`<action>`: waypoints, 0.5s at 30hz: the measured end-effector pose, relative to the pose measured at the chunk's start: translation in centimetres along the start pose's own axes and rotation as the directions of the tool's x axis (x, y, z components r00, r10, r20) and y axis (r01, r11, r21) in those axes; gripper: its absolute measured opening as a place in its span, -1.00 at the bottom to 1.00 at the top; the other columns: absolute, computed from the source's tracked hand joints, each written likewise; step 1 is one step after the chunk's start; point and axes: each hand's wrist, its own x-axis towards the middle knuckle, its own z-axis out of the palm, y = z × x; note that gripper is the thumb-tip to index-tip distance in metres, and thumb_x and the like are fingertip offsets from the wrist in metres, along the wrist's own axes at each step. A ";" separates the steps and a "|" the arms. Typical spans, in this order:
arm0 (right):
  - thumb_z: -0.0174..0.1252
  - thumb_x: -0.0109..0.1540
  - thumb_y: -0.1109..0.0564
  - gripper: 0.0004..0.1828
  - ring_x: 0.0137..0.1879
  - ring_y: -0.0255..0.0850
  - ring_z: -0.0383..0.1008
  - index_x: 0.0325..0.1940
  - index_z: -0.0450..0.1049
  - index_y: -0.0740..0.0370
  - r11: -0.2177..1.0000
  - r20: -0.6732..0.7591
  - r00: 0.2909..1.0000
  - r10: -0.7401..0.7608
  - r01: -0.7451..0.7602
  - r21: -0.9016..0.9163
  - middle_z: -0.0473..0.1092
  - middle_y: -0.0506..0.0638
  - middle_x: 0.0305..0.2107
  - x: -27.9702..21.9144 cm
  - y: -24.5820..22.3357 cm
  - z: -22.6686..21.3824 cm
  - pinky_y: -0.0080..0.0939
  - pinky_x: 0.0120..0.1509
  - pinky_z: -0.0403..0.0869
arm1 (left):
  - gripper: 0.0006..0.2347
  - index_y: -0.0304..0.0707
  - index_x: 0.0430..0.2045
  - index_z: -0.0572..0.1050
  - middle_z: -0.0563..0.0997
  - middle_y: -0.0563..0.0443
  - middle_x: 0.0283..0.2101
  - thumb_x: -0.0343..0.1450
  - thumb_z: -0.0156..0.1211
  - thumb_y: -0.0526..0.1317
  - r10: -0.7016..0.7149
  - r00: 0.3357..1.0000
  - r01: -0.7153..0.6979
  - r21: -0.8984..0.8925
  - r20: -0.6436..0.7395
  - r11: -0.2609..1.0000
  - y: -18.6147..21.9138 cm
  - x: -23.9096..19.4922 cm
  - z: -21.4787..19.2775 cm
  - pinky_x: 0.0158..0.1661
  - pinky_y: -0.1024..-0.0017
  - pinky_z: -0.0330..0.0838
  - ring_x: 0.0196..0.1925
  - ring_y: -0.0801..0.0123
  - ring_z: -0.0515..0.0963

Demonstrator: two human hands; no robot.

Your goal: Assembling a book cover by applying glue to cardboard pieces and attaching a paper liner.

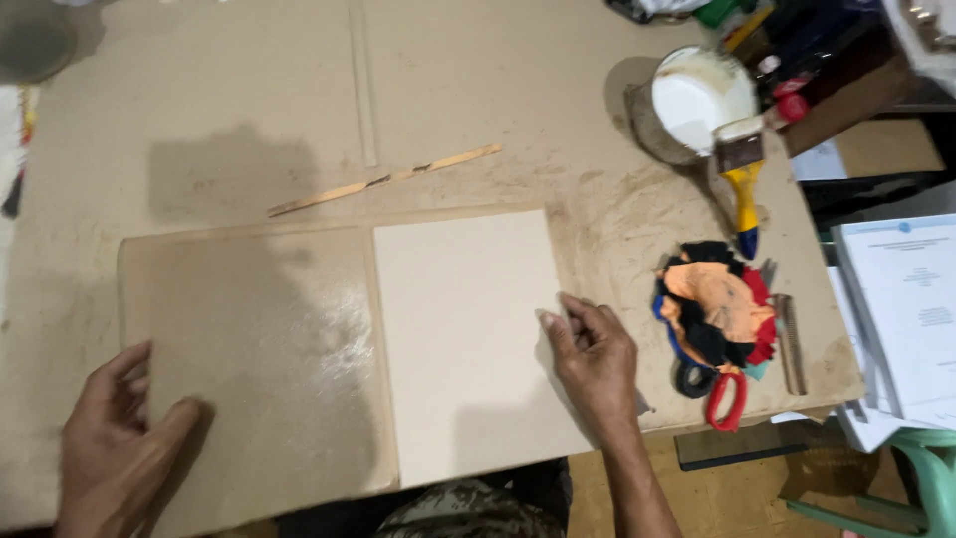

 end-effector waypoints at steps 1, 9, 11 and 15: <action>0.32 0.20 -0.08 -0.54 -0.29 -0.32 0.42 0.09 0.62 0.20 0.999 -0.049 0.998 -0.039 0.039 -0.011 0.46 -0.06 -0.33 -0.1 0.4 0.1 -0.29 -0.14 0.48 | -0.37 -0.22 0.35 0.33 0.47 -0.23 0.10 0.27 0.24 -0.34 0.044 0.999 -0.044 -0.019 -0.001 0.999 -0.7 0.6 0.2 0.08 0.21 0.35 0.11 0.11 0.44; 0.33 0.20 0.00 -0.50 -0.20 -0.25 0.43 0.16 0.58 0.30 0.997 0.000 0.997 0.075 -0.075 0.021 0.46 0.01 -0.32 -0.9 -3.7 0.1 -0.27 -0.06 0.48 | -0.37 -0.07 0.31 0.33 0.41 -0.14 0.34 0.22 0.18 -0.26 0.039 0.998 -0.028 -0.180 0.055 0.983 -0.8 0.1 -1.7 0.31 0.29 0.23 0.43 0.18 0.33; 0.35 0.20 -0.03 -0.48 -0.19 -0.28 0.41 0.18 0.58 0.28 0.996 -0.016 0.996 0.088 -0.088 -0.009 0.44 -0.01 -0.30 -0.8 -3.1 0.0 -0.31 -0.04 0.45 | -0.38 -0.07 0.32 0.33 0.45 -0.04 0.23 0.25 0.18 -0.25 0.093 0.990 -0.069 -0.214 0.103 0.974 -1.0 0.1 -2.0 0.25 0.37 0.25 0.33 0.26 0.40; 0.36 0.20 -0.04 -0.48 -0.21 -0.29 0.37 0.17 0.59 0.27 0.996 -0.019 0.996 0.086 -0.087 -0.032 0.41 -0.04 -0.32 -0.7 -3.3 0.1 -0.29 -0.06 0.40 | -0.36 -0.07 0.33 0.36 0.53 0.03 -0.02 0.23 0.21 -0.28 0.093 0.991 -0.068 -0.237 0.096 0.969 -1.5 0.4 -1.9 0.02 0.42 0.39 -0.01 0.32 0.52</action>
